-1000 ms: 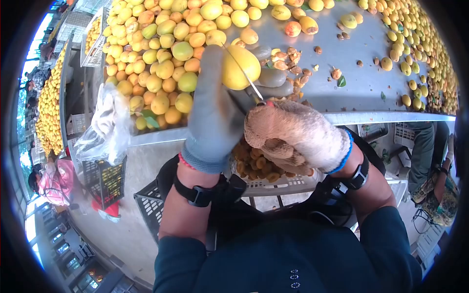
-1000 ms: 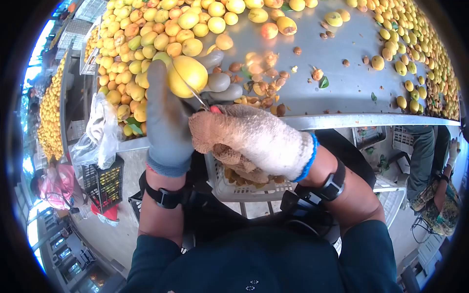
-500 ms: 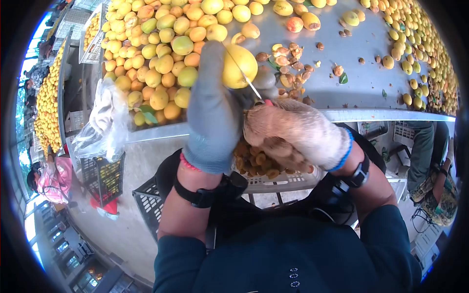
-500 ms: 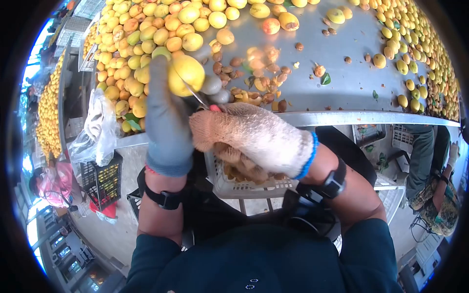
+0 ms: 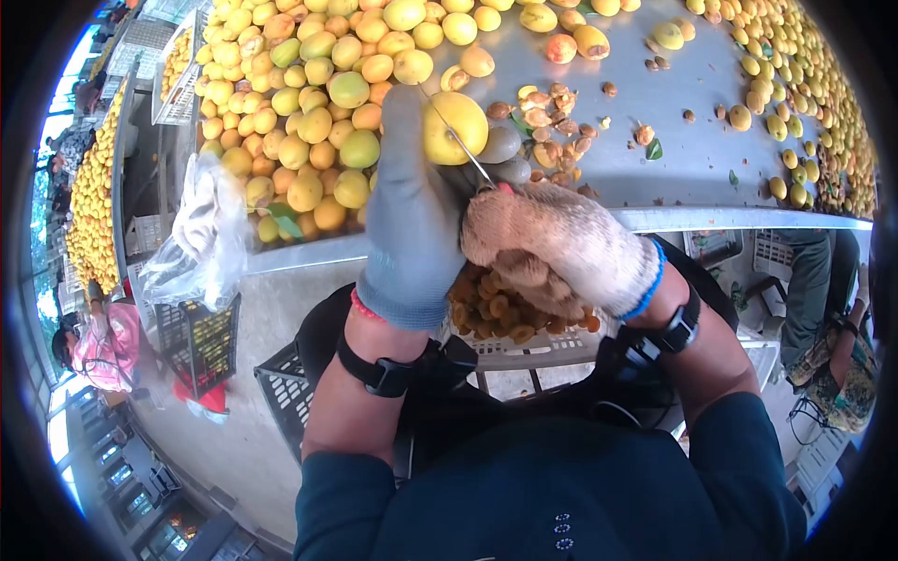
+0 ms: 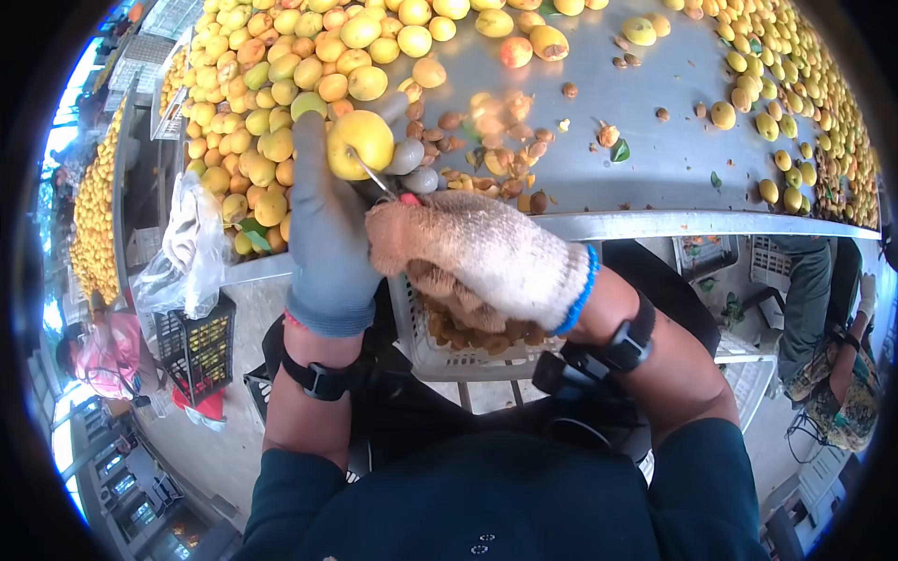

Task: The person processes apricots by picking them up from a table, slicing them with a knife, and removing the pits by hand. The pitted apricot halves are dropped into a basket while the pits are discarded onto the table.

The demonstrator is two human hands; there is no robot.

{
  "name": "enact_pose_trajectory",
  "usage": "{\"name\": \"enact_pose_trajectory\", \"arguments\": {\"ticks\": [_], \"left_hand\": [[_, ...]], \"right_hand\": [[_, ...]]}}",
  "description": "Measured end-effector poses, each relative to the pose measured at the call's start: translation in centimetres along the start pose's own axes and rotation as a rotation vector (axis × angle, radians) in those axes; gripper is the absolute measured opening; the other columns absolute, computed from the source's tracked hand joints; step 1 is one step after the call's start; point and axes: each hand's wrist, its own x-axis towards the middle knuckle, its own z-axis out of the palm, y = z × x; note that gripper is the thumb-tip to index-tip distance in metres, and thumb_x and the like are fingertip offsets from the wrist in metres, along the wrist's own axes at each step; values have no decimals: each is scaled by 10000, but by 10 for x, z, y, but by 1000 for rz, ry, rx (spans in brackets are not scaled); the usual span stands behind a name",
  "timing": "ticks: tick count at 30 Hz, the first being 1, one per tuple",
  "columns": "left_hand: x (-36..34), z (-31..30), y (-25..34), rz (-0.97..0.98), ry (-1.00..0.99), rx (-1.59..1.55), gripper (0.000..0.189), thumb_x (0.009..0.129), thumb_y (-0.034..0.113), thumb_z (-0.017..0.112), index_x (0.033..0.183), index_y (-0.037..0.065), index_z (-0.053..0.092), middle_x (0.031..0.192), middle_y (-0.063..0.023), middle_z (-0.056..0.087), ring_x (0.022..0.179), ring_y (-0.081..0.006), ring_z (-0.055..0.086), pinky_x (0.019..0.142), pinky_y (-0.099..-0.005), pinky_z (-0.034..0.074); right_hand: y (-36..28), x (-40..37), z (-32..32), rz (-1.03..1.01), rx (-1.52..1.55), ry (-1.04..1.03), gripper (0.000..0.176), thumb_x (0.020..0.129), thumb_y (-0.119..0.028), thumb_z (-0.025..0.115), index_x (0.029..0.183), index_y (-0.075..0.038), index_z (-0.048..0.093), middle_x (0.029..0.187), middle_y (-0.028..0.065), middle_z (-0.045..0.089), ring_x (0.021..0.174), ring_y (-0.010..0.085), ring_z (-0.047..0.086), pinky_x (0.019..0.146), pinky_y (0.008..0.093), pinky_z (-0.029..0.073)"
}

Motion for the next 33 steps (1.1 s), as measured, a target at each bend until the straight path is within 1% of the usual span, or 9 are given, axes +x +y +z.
{"name": "enact_pose_trajectory", "arguments": {"ticks": [3,6,8,12,18,24,27,30,33], "left_hand": [[3,3,2,-52,48,27,710,1037,585,353,1241,-54,587,905,-111,695,859,-251,674,846,-403,562],[2,-2,2,107,60,465,604,1048,531,386,1270,-5,555,999,-117,678,882,-201,683,803,-339,577],[-3,6,5,19,42,293,603,1047,534,389,1264,-4,552,1040,-114,670,908,-198,684,814,-336,582],[0,13,-6,-44,112,-14,609,1051,532,373,1267,-9,550,1067,-113,666,939,-209,688,839,-343,587],[-11,13,-3,45,31,267,712,1029,611,345,1279,-23,553,956,-128,681,913,-242,695,852,-380,587],[-12,23,-2,-123,-87,-176,850,1000,687,296,1250,-79,570,814,-85,627,843,-293,687,798,-421,595],[-6,23,-4,-139,56,-44,856,1003,678,299,1259,-97,556,833,-88,625,836,-284,664,782,-394,578],[11,3,9,32,84,133,817,1005,664,321,1239,-82,558,902,-100,634,825,-258,613,783,-337,534],[5,0,21,175,107,480,658,1049,534,354,1218,-66,564,964,-126,646,836,-206,605,718,-294,497]], "right_hand": [[-2,1,5,-12,-42,56,340,1024,-395,557,1140,-89,647,769,-25,580,645,46,545,540,204,433],[2,0,10,-27,-10,72,332,1021,-410,557,1112,-103,649,739,-40,562,584,31,513,477,185,389],[-1,0,8,0,-8,-12,335,1018,-422,565,1099,-108,648,749,-48,571,588,29,513,469,179,377],[9,12,10,-92,-157,257,343,1006,-426,584,1114,-107,646,741,-50,560,591,25,510,471,180,375],[18,7,9,-122,-109,211,364,999,-418,602,1173,-101,642,803,-27,607,644,40,530,511,210,414],[24,3,17,-153,-63,168,378,973,-411,645,1165,-85,643,811,-18,613,645,45,526,510,210,406],[16,-3,14,-13,-61,76,321,960,-383,668,1083,-87,648,752,-18,595,601,48,522,485,219,398],[0,-7,14,189,-69,-40,262,947,-347,690,992,-92,651,685,-17,577,552,53,519,457,230,392],[-7,-17,35,-32,-433,274,185,949,-250,671,883,-79,647,667,-5,578,547,76,538,475,251,429]]}}
